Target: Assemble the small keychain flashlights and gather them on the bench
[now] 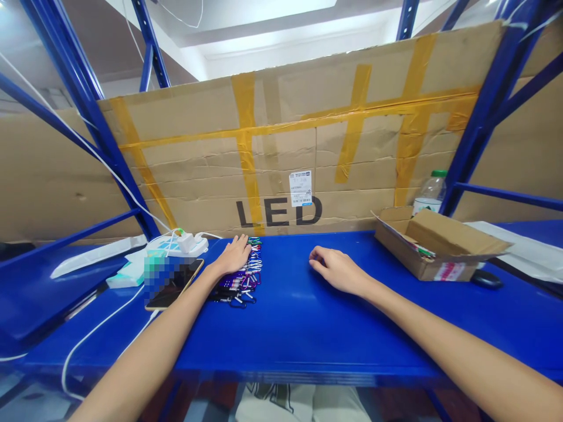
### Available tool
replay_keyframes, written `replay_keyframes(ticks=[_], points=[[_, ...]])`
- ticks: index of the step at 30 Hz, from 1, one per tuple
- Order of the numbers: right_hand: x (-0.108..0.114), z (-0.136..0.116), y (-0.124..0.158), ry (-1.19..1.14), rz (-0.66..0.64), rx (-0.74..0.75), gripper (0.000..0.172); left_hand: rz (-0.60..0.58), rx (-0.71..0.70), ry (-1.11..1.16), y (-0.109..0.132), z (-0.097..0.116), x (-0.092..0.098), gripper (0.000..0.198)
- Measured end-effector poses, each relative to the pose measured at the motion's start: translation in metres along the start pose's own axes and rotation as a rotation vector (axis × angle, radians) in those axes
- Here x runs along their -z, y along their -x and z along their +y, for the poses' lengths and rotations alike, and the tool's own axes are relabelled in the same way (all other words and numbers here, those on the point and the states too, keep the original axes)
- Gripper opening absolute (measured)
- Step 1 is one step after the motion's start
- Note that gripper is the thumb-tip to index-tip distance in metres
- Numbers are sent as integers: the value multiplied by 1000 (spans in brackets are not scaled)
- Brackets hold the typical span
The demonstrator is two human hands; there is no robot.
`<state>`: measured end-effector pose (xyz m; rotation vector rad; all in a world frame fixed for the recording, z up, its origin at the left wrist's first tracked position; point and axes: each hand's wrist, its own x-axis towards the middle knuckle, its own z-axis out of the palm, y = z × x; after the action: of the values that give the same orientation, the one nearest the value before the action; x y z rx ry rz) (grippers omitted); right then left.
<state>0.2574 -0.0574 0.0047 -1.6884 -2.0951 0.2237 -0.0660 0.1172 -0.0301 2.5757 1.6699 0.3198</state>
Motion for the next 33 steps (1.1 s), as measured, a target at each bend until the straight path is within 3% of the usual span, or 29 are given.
replay_keyframes(ticks=[17, 33], points=[[-2, 0, 0, 7, -40, -19, 16, -33, -11, -19, -7, -3, -4, 76], [-3, -1, 3, -1, -70, -15, 18, -76, 12, -59, 1, 13, 2, 80]])
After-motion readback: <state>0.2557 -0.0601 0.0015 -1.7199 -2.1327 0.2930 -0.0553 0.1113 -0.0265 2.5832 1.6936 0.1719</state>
